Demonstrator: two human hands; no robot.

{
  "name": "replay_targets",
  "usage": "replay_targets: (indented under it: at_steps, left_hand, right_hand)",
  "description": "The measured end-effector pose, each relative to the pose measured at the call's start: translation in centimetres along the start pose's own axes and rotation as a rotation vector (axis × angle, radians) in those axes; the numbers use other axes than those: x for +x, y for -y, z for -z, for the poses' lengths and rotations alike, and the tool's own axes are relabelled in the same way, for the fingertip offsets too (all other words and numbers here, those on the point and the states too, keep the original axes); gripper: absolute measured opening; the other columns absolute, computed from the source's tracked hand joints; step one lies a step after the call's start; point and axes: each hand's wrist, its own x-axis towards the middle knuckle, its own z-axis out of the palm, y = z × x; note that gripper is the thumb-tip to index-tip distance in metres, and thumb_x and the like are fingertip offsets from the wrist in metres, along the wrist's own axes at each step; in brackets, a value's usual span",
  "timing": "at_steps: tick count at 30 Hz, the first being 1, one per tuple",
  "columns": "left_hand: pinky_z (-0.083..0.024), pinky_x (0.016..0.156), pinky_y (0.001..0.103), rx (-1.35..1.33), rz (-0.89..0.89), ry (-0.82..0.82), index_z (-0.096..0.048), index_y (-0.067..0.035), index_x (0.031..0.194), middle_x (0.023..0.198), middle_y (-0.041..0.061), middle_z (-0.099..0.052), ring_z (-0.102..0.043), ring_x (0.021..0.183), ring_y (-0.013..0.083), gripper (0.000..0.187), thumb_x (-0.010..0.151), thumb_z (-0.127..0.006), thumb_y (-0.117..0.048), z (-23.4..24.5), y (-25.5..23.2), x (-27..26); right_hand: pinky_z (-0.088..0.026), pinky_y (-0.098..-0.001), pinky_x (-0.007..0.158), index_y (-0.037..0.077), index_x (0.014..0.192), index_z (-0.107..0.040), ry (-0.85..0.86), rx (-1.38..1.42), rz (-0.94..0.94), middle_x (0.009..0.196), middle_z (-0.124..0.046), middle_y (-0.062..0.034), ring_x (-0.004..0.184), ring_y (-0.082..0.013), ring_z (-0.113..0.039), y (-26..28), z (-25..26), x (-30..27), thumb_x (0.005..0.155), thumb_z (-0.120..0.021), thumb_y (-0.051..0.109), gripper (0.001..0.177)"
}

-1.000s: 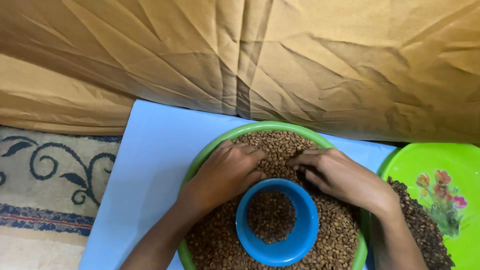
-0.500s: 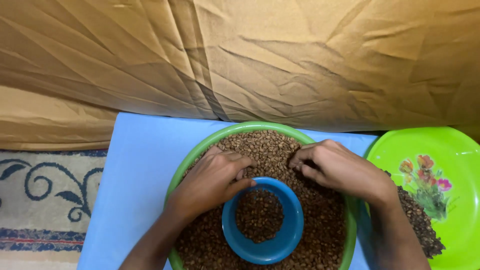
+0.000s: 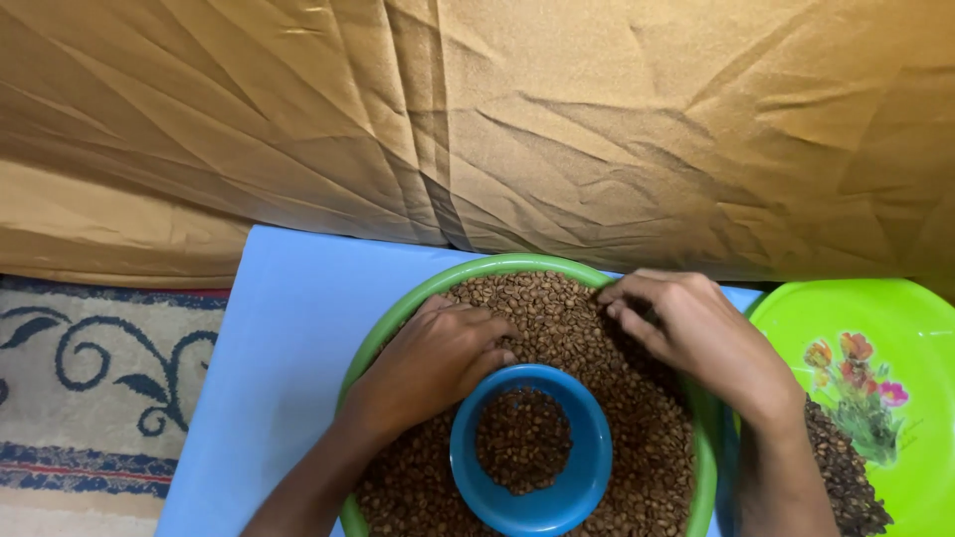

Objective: The person sorts coffee beans by hand, picking them from a large tray and placing them into a smaller bowl.

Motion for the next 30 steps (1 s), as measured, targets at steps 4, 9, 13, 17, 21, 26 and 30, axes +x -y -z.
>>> replay_targets:
  at_steps: [4,9,13,17,21,26,30]
  left_hand:
    - [-0.050,0.079,0.048,-0.006,0.015,0.018,-0.070,-0.001,0.119,0.082,0.014,-0.070,-0.068,0.078,0.0306,0.029,0.103,-0.060,-0.025,0.4,-0.1,0.1]
    - [-0.049,0.080,0.048,-0.024,0.021,0.021,-0.069,0.001,0.120,0.082,0.015,-0.069,-0.068,0.078,0.0314,0.031,0.103,-0.060,-0.023,0.1,0.1,0.2]
    - [-0.048,0.080,0.048,-0.020,0.031,0.028,-0.069,-0.001,0.120,0.082,0.013,-0.069,-0.067,0.078,0.0301,0.032,0.102,-0.061,-0.026,0.1,0.3,0.1]
    - [-0.047,0.081,0.049,-0.016,0.021,0.020,-0.068,-0.002,0.123,0.078,0.010,-0.068,-0.067,0.077,0.0297,0.034,0.101,-0.062,-0.028,-0.1,0.6,0.1]
    - [-0.046,0.081,0.048,-0.014,0.011,0.006,-0.069,-0.003,0.120,0.077,0.010,-0.066,-0.066,0.077,0.0299,0.033,0.102,-0.062,-0.030,-0.5,0.8,0.0]
    - [-0.046,0.082,0.047,-0.017,0.006,0.005,-0.068,-0.002,0.122,0.076,0.011,-0.067,-0.066,0.077,0.0306,0.033,0.100,-0.064,-0.027,-0.3,0.7,-0.1]
    - [-0.047,0.083,0.048,-0.012,0.013,0.008,-0.068,-0.001,0.123,0.077,0.012,-0.067,-0.067,0.077,0.0312,0.034,0.100,-0.065,-0.027,-0.5,0.8,0.0]
  right_hand:
    - [-0.060,-0.0505,0.082,0.016,0.101,-0.073,-0.032,-0.078,-0.030,0.094,-0.076,-0.0090,0.094,-0.0366,-0.074,-1.0,-1.8,0.8,0.092,-0.065,0.021,0.013]
    - [-0.061,-0.0482,0.080,0.021,0.103,-0.074,-0.036,-0.221,-0.022,0.096,-0.072,0.0009,0.087,-0.0315,-0.075,-2.5,-5.2,2.2,0.094,-0.066,0.030,0.016]
    - [-0.062,-0.0481,0.078,0.022,0.100,-0.074,-0.039,-0.254,-0.032,0.095,-0.069,0.0024,0.088,-0.0314,-0.074,-1.7,-4.9,2.2,0.094,-0.066,0.031,0.013]
    - [-0.062,-0.0485,0.076,0.019,0.100,-0.073,-0.033,-0.264,0.006,0.091,-0.066,-0.0015,0.088,-0.0325,-0.073,-1.1,-4.5,2.0,0.096,-0.062,0.024,0.013]
    - [-0.062,-0.0482,0.075,0.018,0.098,-0.072,-0.022,-0.273,0.042,0.087,-0.062,-0.0024,0.089,-0.0318,-0.072,-1.2,-4.5,1.8,0.097,-0.062,0.025,0.013]
    - [-0.062,-0.0489,0.075,0.015,0.096,-0.071,-0.017,-0.253,0.034,0.090,-0.063,-0.0052,0.093,-0.0329,-0.071,-1.3,-3.8,1.4,0.097,-0.061,0.026,0.014]
    - [-0.061,-0.0486,0.077,0.013,0.092,-0.071,0.004,-0.214,0.030,0.092,-0.065,-0.0066,0.096,-0.0334,-0.070,-1.5,-3.8,1.3,0.094,-0.065,0.023,0.013]
